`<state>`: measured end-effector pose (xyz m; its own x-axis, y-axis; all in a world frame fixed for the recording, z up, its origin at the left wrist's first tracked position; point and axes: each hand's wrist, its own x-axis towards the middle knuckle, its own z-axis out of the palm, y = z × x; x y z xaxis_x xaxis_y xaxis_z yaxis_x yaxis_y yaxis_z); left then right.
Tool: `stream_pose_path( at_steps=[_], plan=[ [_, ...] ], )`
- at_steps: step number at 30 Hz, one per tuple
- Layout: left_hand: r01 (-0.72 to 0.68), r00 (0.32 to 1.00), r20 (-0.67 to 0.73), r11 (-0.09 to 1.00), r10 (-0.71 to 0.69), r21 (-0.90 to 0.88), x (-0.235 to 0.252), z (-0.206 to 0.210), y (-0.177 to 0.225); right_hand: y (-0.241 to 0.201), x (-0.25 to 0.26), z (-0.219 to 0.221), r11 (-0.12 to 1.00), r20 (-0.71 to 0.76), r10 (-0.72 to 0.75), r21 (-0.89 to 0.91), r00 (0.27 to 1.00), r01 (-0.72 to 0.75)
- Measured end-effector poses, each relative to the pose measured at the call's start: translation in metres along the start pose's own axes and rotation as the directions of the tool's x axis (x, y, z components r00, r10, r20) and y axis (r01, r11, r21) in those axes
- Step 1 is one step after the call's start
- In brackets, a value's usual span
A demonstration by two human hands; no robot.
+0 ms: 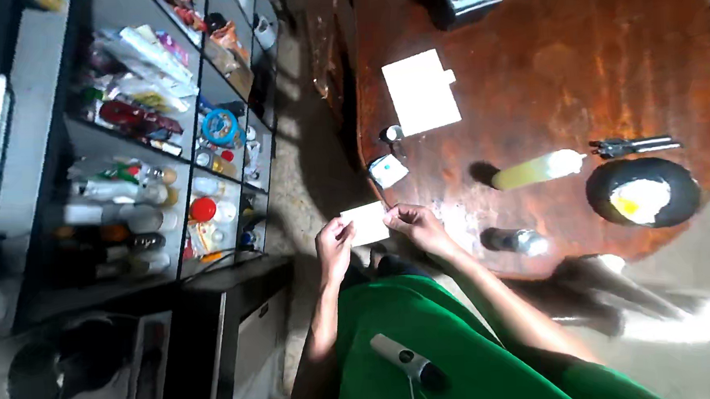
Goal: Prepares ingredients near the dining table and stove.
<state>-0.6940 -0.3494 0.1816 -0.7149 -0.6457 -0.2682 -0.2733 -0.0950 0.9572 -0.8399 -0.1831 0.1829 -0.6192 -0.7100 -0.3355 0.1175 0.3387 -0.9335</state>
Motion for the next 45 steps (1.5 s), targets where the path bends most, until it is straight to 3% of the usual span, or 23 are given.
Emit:
stream_pose_path(
  at_steps=[8,12,15,22,29,36,40,45],
  plan=[
    [-0.065,0.948,-0.314,0.997,0.054,-0.027,-0.079,-0.074,-0.025,-0.020,-0.018,0.089,0.987,0.190,-0.083,-0.119,0.978,0.107],
    [-0.123,0.934,-0.354,0.977,0.054,-0.175,-0.123,-0.130,-0.043,-0.027,-0.031,0.143,0.986,0.275,-0.084,-0.118,0.958,0.120],
    [-0.140,0.924,-0.378,0.974,0.065,-0.176,-0.161,-0.171,-0.053,-0.029,-0.047,0.196,0.983,0.325,-0.090,-0.124,0.942,0.137],
    [-0.146,0.822,-0.563,0.988,0.088,-0.058,-0.247,-0.263,-0.077,-0.030,-0.103,0.329,0.967,0.387,-0.175,-0.107,0.905,0.233],
    [-0.137,0.753,-0.582,0.939,0.306,0.316,-0.304,-0.335,-0.109,-0.038,-0.134,0.419,0.953,0.552,-0.202,-0.079,0.809,0.292],
    [0.005,0.652,-0.753,0.992,0.094,0.128,-0.335,-0.371,-0.121,-0.049,-0.133,0.495,0.988,0.744,-0.139,0.061,0.653,0.141],
    [0.085,0.546,-0.819,0.961,0.175,0.262,-0.339,-0.391,-0.127,-0.054,-0.119,0.537,0.994,0.807,-0.094,0.043,0.584,0.102],
    [0.067,0.605,-0.742,0.910,0.289,0.409,-0.333,-0.415,-0.124,-0.076,-0.107,0.587,0.991,0.842,-0.002,-0.071,0.540,0.114]
  ],
)
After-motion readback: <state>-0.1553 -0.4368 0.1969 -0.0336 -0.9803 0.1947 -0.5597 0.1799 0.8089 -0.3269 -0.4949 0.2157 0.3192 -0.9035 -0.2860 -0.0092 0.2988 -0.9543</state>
